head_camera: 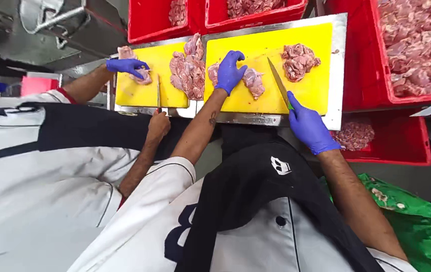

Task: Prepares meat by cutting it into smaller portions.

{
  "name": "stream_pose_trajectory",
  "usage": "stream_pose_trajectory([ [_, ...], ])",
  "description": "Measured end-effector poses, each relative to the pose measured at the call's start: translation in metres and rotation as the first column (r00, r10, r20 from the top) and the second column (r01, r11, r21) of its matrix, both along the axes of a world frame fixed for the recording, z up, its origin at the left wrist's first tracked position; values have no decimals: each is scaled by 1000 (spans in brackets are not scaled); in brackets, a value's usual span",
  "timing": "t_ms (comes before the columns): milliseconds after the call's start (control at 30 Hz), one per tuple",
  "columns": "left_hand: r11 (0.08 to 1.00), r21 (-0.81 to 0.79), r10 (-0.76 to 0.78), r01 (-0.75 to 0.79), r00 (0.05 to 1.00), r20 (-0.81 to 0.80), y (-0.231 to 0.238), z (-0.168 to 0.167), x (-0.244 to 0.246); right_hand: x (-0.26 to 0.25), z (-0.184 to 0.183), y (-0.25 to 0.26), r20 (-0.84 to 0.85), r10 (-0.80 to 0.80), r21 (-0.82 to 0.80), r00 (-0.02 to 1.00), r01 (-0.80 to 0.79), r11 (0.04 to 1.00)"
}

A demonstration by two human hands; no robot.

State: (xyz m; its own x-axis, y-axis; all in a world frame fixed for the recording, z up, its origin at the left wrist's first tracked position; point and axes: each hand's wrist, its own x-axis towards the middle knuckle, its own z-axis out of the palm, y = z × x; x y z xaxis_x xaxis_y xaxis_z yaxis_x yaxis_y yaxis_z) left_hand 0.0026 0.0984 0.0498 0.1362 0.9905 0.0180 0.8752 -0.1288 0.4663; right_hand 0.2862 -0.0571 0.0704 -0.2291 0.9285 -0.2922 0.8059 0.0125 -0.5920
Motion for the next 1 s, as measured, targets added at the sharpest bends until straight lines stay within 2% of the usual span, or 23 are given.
stream_pose_trajectory([
  [67,991,115,-77,74,997,19,-16,-1,11,-8,7,2,44,32,63,998,-35,997],
  [167,966,186,-193,181,980,49,-61,-20,31,-19,18,-8,98,116,62,988,-122,991],
  [233,962,218,-180,164,982,56,-79,-26,37,-22,22,-16,139,145,24,980,-150,988],
  [333,955,255,-167,154,986,31,-82,-34,35,-20,23,-23,158,158,-40,975,-153,987],
  [433,954,255,-166,155,986,23,-75,-37,35,-32,19,4,138,161,-57,977,-154,986],
  [567,967,195,-164,164,986,-20,-76,-26,34,-78,4,63,74,135,68,988,-140,988],
  [633,967,189,-168,170,985,-29,-75,-24,31,-81,1,69,57,145,97,988,-150,984],
  [767,964,197,-182,178,983,-1,-73,-32,29,-20,15,6,125,195,-56,973,-189,980],
  [867,986,136,-123,100,978,169,-72,-20,24,24,27,-40,154,235,-67,960,-227,972],
  [933,994,109,-37,6,959,280,-57,-13,15,40,24,-31,108,241,-64,965,-235,970],
  [1000,999,-28,-32,39,979,201,-32,-8,5,54,17,-2,45,156,-70,987,-153,986],
])
